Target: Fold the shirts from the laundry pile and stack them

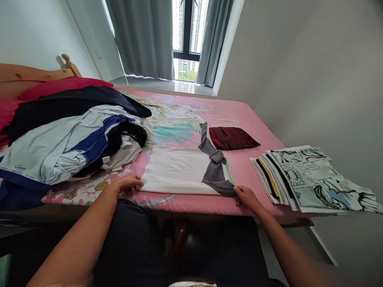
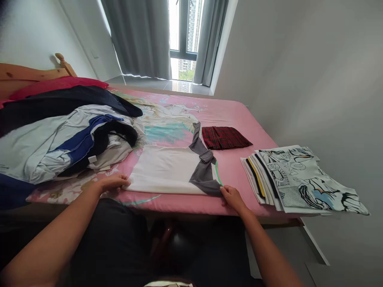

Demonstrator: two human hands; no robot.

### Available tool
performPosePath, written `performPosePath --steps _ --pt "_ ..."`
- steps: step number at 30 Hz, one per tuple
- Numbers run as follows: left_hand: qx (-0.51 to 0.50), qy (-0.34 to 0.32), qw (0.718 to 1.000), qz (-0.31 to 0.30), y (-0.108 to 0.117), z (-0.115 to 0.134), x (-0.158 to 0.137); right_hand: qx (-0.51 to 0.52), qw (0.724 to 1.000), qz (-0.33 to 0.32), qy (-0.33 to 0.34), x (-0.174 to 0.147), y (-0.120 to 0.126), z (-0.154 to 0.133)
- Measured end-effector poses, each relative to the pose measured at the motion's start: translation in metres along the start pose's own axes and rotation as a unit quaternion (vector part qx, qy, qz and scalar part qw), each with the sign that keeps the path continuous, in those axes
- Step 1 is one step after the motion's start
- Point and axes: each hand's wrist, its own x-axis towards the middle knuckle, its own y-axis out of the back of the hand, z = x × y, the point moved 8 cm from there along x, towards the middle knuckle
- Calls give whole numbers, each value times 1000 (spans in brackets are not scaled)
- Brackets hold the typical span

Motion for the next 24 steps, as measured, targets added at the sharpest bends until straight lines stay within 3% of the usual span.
performPosePath --steps 2,5,11,15,21,24 --pt "42 5 999 -16 -3 0 -2 27 999 -4 -32 -16 -5 14" --pt "74 -1 997 6 -5 6 -5 61 997 -2 -54 -26 -12 22" --pt "54 -32 998 25 -10 13 -10 64 997 40 -7 -18 -8 11" --pt "50 -37 998 31 -2 5 -9 22 997 68 31 -15 -2 -3" --pt "68 -8 996 53 0 -1 -1 -24 993 113 1 -13 7 -3" --pt "111 -3 990 93 -1 4 0 -79 990 116 -8 -13 5 1"
